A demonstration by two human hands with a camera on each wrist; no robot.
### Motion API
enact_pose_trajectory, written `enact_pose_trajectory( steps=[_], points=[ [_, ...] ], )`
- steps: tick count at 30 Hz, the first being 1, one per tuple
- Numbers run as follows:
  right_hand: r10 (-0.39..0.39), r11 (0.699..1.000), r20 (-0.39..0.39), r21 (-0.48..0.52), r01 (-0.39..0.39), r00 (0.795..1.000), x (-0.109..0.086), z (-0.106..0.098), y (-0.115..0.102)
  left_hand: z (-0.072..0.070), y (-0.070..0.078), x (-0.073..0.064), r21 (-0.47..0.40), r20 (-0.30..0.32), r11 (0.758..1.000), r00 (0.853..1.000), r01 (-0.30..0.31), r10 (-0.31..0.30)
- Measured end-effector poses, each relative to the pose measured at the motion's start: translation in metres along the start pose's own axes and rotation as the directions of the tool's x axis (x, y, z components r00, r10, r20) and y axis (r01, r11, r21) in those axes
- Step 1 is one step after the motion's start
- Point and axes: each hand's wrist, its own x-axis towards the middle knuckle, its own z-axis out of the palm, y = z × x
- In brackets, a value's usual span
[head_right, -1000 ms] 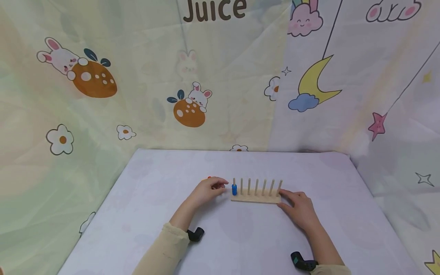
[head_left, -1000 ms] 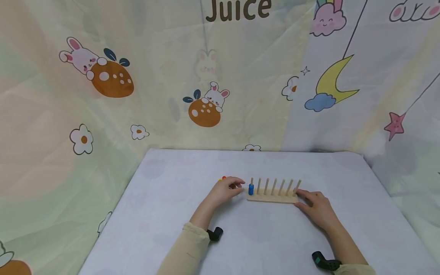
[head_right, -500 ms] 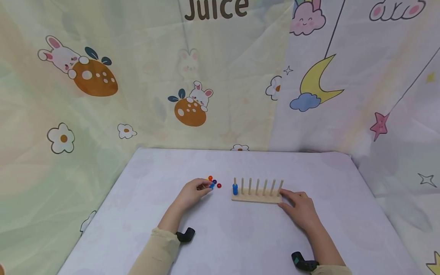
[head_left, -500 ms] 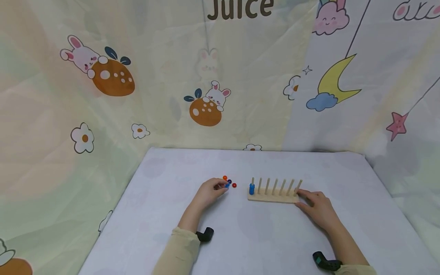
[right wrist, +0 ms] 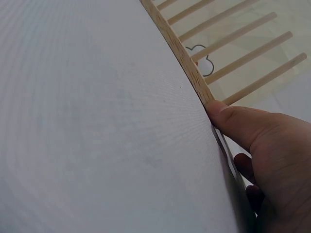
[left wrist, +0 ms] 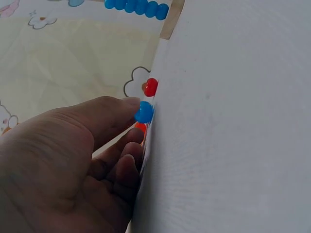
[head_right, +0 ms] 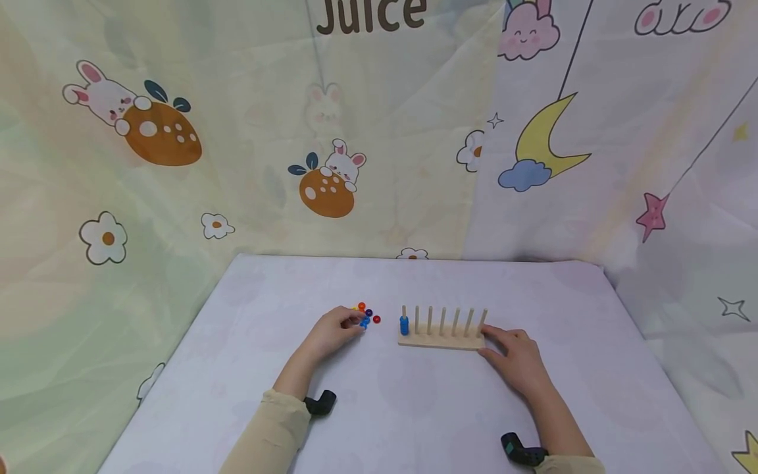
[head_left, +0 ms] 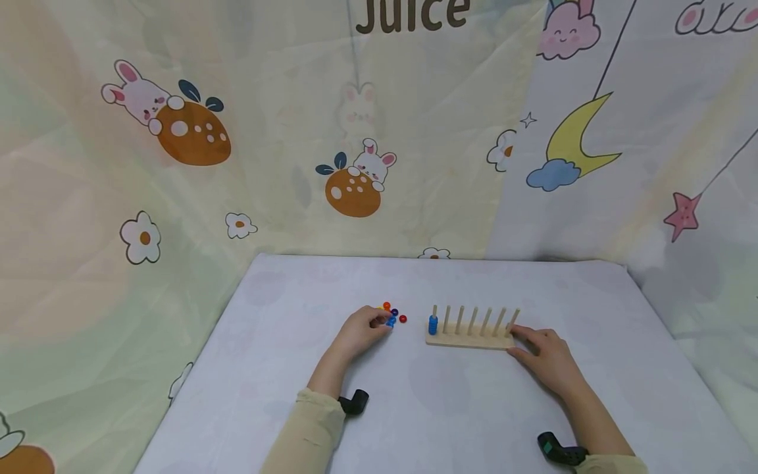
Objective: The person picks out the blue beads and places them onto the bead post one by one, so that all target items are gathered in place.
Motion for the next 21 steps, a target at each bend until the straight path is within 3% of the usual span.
enact_pose_trajectory(
  steps=[21],
  points=[
    [0.031, 0.999, 0.018, 0.009, -0.031, 0.999, 0.0007, 0.0017, 0.0018, 0.0017, 0.0015, -0.0044, 0.03, 0.018, 1.0, 1.0, 0.006, -0.006]
  ],
)
